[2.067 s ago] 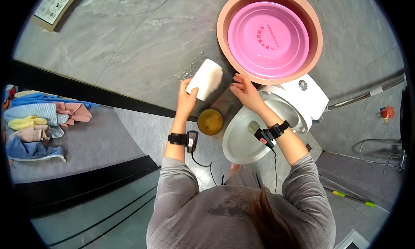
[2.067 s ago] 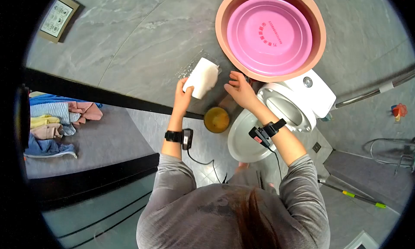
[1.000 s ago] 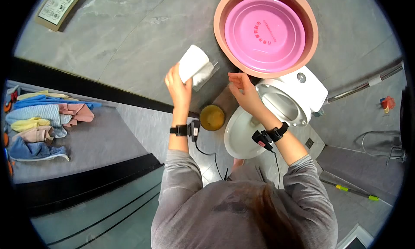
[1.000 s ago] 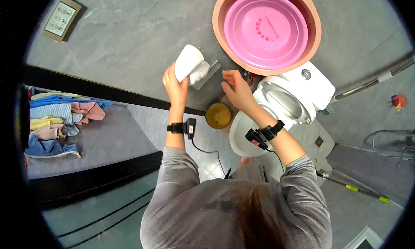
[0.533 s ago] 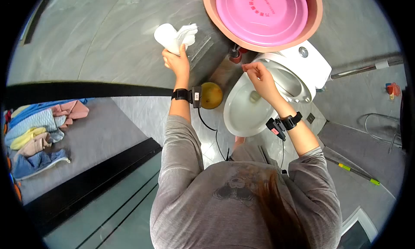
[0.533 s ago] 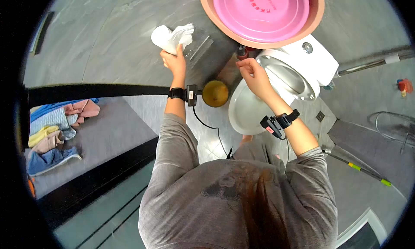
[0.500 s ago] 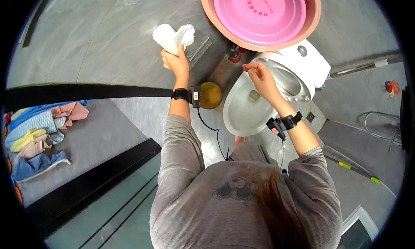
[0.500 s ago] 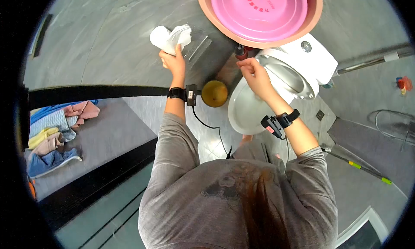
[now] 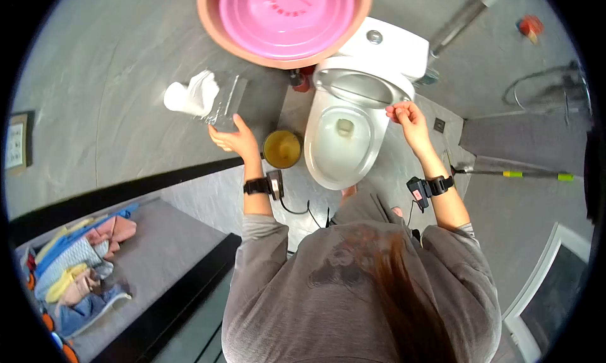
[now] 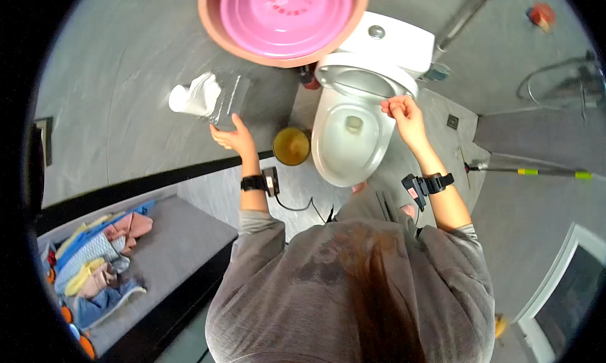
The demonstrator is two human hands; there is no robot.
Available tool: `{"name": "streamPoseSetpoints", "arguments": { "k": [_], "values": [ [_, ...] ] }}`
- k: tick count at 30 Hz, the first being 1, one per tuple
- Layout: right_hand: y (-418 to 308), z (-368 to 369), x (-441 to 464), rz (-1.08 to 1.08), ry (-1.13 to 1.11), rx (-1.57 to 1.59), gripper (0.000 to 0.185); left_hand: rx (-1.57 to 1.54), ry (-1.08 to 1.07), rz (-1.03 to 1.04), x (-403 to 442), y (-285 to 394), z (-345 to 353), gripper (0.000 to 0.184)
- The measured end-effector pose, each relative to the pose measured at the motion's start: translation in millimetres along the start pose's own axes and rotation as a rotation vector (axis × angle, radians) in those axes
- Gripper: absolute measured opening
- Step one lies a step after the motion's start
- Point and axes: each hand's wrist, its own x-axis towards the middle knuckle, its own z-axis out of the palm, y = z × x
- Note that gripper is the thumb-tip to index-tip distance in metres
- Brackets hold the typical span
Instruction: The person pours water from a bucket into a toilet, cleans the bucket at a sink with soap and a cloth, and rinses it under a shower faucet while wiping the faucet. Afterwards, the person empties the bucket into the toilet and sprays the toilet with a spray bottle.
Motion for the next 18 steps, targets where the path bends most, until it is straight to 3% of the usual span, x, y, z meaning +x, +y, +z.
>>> {"name": "streamPoseSetpoints", "arguments": {
  "k": [11, 17, 18],
  "values": [
    [29.0, -118.8, -173.3, -0.043, 0.483, 0.095, 0.014, -0.324, -0.65, 0.149, -161.4, 101.4, -56.4, 0.045],
    [41.2, -182.7, -323.3, 0.033, 0.836, 0.202, 0.014, -0.45, -0.909, 0.479, -248.3, 189.3, -94.9, 0.041],
    [76.3, -186.7, -356.9, -0.019, 0.9, 0.22, 0.015, -0.508, -0.939, 0.528, -274.5, 187.3, -98.4, 0.04]
  ]
}}
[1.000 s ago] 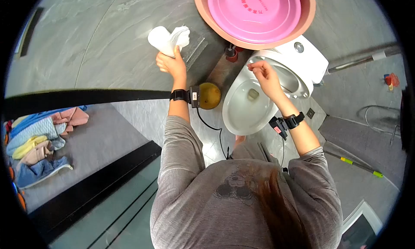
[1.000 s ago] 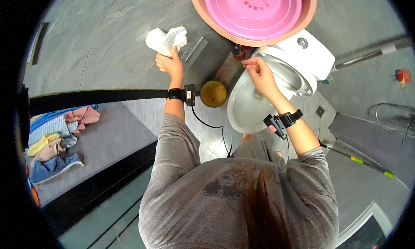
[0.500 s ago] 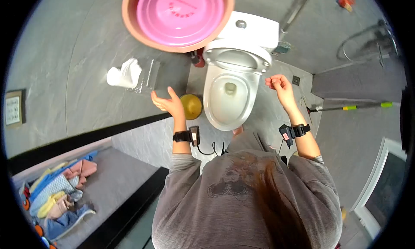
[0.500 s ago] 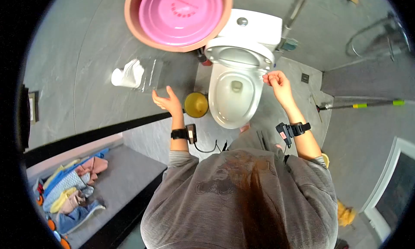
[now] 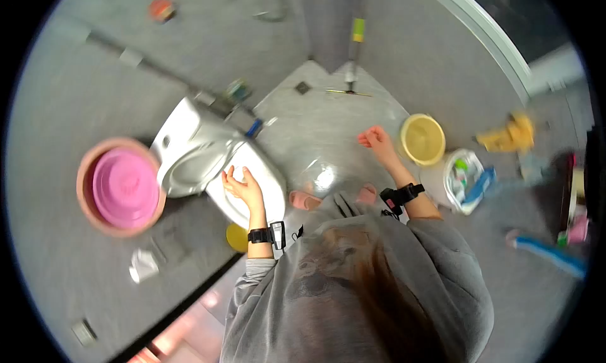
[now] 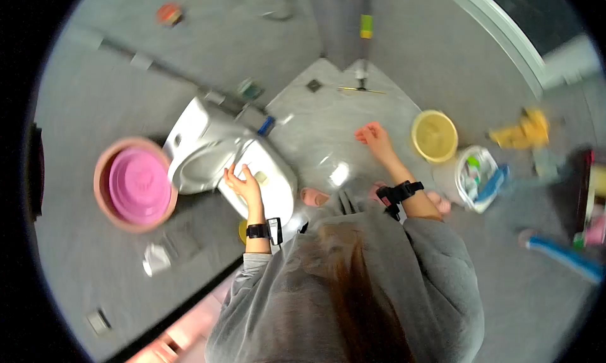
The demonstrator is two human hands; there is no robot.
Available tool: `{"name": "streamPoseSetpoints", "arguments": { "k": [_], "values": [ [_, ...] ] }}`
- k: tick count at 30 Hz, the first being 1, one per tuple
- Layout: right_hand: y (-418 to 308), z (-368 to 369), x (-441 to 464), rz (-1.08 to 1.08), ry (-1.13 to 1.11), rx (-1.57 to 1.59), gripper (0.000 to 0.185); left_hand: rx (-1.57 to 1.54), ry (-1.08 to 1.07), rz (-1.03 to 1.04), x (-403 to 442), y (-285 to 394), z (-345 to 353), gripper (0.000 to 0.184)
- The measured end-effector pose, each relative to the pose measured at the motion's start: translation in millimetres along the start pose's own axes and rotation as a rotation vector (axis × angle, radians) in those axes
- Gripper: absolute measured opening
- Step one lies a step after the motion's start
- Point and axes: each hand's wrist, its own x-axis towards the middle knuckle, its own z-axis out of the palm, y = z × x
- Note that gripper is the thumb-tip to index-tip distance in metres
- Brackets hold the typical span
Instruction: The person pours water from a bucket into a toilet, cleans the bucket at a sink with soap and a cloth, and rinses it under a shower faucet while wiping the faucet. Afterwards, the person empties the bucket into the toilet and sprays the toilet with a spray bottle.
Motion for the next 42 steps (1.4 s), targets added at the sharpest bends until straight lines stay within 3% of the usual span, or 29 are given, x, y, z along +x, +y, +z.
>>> {"name": "streamPoseSetpoints", "arguments": {
  "k": [4, 11, 19, 25, 27, 33, 37, 38, 40, 41, 42],
  "values": [
    [24.6, -95.0, -58.1, 0.105, 0.278, -0.033, 0.019, -0.063, -0.213, 0.149, -27.4, 63.1, 58.1, 0.036],
    [61.9, -187.3, -151.2, 0.115, 0.683, 0.237, 0.019, -0.112, -0.519, 0.408, -86.0, 173.9, 124.1, 0.03],
    [96.7, -208.2, -219.3, 0.233, 1.068, 0.403, 0.02, -0.135, -0.812, 0.661, -128.5, 228.9, 200.2, 0.026],
    [107.3, -222.0, -237.6, 0.38, 1.188, 0.466, 0.018, -0.073, -0.949, 0.677, -171.3, 260.2, 263.1, 0.024],
    [125.0, -229.5, -231.5, 0.383, 1.182, 0.471, 0.018, -0.181, -1.044, 0.742, -182.2, 269.5, 282.8, 0.023],
    [201.1, -266.3, -165.0, 0.488, 1.129, 0.464, 0.019, 0.002, -1.136, 0.859, -229.9, 209.7, 367.1, 0.023],
    [286.9, -300.0, -118.9, 0.534, 1.074, 0.366, 0.02, 0.164, -1.187, 0.753, -272.7, 153.0, 425.1, 0.026],
    [311.8, -313.7, -110.3, 0.551, 1.061, 0.366, 0.02, 0.16, -1.297, 0.664, -283.4, 134.3, 444.6, 0.026],
    [365.6, -341.0, -96.1, 0.581, 0.867, 0.039, 0.021, 0.084, -1.428, 0.472, -305.1, 95.0, 479.9, 0.032],
    [411.6, -351.0, -92.2, 0.615, 0.92, -0.02, 0.022, 0.161, -1.45, 0.445, -316.1, 76.3, 498.3, 0.032],
    [452.6, -358.5, -87.5, 0.645, 0.965, -0.083, 0.023, 0.247, -1.593, 0.28, -324.9, 59.5, 519.9, 0.033]
  ]
}}
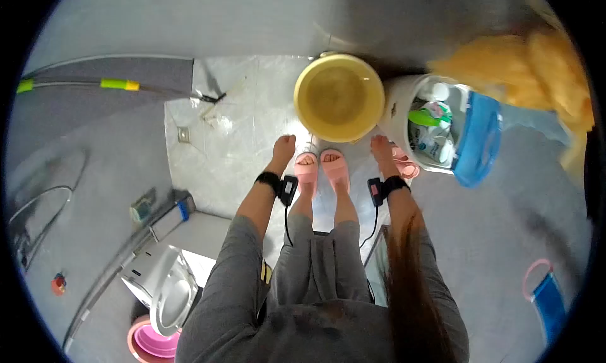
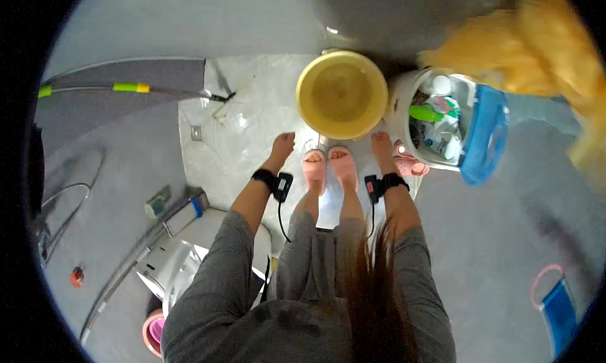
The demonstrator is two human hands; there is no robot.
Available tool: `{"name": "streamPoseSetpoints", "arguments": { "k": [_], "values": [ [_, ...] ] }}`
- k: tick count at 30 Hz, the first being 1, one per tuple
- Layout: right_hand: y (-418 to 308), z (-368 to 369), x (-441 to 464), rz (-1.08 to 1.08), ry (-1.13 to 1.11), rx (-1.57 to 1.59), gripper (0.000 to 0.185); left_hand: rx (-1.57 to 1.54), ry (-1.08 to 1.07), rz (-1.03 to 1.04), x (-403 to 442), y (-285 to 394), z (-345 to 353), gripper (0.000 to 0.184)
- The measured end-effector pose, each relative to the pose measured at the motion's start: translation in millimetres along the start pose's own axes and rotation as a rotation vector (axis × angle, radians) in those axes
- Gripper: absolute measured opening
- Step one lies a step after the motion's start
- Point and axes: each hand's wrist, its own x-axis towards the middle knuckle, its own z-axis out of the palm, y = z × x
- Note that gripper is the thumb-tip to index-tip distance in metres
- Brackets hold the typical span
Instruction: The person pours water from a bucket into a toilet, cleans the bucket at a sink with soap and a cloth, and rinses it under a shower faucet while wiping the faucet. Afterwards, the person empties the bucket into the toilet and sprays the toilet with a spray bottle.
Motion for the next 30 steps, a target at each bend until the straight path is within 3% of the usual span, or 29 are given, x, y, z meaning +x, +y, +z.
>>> {"name": "streamPoseSetpoints", "arguments": {
  "k": [1, 3, 6, 8, 9, 11, 15, 17, 18, 23, 28, 30],
  "values": [
    [-10.4, -2.5, 8.9, 0.017, -0.045, -0.155, 0.025, -0.066, -0.157, -0.133, 19.0, -12.5, 10.0, 0.035],
    [-41.0, -10.3, 19.6, 0.039, -0.109, -0.322, 0.026, -0.234, -0.215, -0.224, 42.1, -16.8, 28.5, 0.038],
    [-39.7, -3.5, 43.0, -0.015, -0.071, -0.269, 0.032, -0.419, -0.153, -0.338, 52.2, 17.4, 39.2, 0.038],
    [-19.0, 5.9, 62.8, 0.189, -0.035, 0.167, 0.038, -0.575, -0.2, -0.318, 62.0, 16.2, 47.1, 0.037],
    [-26.2, 3.7, 58.1, 0.194, -0.044, 0.153, 0.038, -0.719, -0.252, -0.279, 63.4, 14.9, 49.5, 0.035],
    [-65.6, -8.7, 37.2, 0.35, -0.173, 0.345, 0.031, -0.697, -0.25, -0.299, 63.8, 10.3, 51.8, 0.034],
    [-83.6, -16.1, 21.5, 0.311, -0.217, 0.291, 0.029, -0.545, -0.217, -0.252, 54.5, -19.6, 43.0, 0.036],
    [-105.7, -19.9, 18.3, 0.175, -0.376, 0.257, 0.036, -0.435, -0.294, -0.222, 45.1, -44.9, 36.9, 0.035],
    [-116.7, -17.6, 11.7, 0.158, -0.391, 0.247, 0.036, -0.614, -0.219, -0.286, 16.3, -36.5, 28.7, 0.036],
    [-164.6, -13.5, -55.9, 0.143, -0.656, -0.04, 0.036, -0.91, -0.101, -0.421, -111.3, -39.8, -12.1, 0.034],
    [-189.9, 12.6, -155.3, 0.147, -0.906, -0.031, 0.034, -1.063, 0.065, -0.539, -255.4, -76.8, -48.9, 0.031],
    [-197.8, 29.0, -195.9, 0.048, -1.046, -0.239, 0.033, -1.108, 0.168, -0.614, -316.6, -86.9, -56.5, 0.031]
  ]
}}
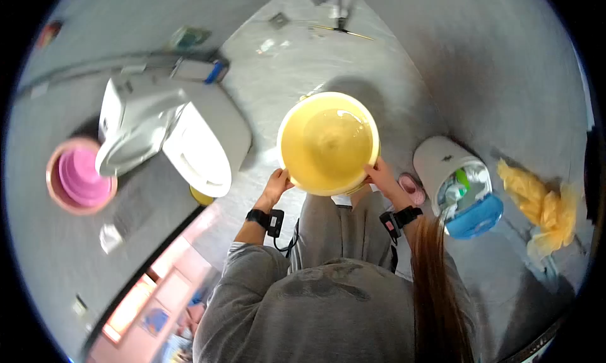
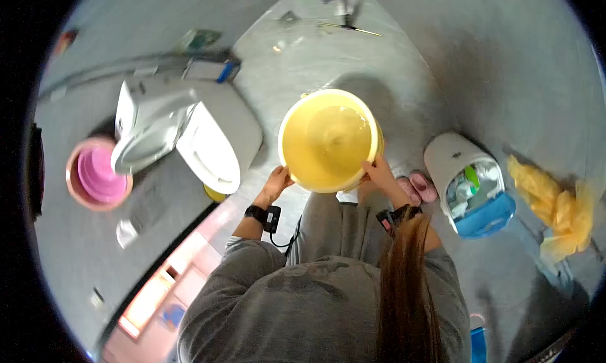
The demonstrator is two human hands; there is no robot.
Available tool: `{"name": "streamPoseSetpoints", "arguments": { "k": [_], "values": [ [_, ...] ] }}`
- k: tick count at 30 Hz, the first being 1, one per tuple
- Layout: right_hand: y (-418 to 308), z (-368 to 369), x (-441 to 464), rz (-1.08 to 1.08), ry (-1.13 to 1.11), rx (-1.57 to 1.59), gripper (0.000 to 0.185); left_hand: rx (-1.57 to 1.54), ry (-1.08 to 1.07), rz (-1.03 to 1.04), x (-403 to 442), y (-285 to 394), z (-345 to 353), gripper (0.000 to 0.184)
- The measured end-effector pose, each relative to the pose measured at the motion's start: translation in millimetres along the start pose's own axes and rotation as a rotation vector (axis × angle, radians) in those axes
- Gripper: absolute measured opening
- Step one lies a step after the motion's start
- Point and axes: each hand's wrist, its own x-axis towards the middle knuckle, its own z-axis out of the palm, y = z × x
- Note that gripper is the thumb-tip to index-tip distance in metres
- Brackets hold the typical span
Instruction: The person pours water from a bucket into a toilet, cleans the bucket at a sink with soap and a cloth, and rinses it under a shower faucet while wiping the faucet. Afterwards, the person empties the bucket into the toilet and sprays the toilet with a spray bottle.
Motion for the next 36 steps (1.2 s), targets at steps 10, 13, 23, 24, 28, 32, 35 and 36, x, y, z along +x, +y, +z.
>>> {"name": "streamPoseSetpoints", "arguments": {
  "k": [10, 13, 23, 24, 28, 32, 35, 36],
  "values": [
    [-50.8, 212.2, -16.8, 0.027, -0.468, -0.29, 0.027, -0.64, 0.379, 0.074, -101.1, -127.1, -117.5, 0.026],
    [-49.7, 274.6, -17.5, 0.012, -0.417, -0.352, 0.025, -0.766, 0.453, 0.123, -95.0, -167.5, -151.7, 0.028],
    [-24.7, 379.1, 4.3, 0.098, -0.306, -0.494, 0.022, -1.036, 0.404, 0.185, -86.9, -166.3, -184.1, 0.047],
    [-22.7, 378.6, 0.3, 0.108, -0.299, -0.48, 0.022, -1.001, 0.419, 0.134, -94.8, -162.1, -181.5, 0.047],
    [-30.5, 409.0, 17.2, 0.094, -0.275, -0.606, 0.021, -0.866, 0.476, 0.076, -72.4, -157.6, -198.7, 0.046],
    [-32.5, 427.5, 28.0, 0.126, -0.323, -0.617, 0.019, -0.872, 0.498, 0.06, -47.4, -172.5, -207.8, 0.04],
    [-32.5, 437.8, 35.1, 0.152, -0.368, -0.633, 0.019, -0.886, 0.426, 0.047, -38.3, -175.5, -218.1, 0.033],
    [-31.9, 438.0, 33.2, 0.164, -0.391, -0.595, 0.019, -0.869, 0.461, 0.052, -38.0, -175.9, -218.2, 0.03]
  ]
}}
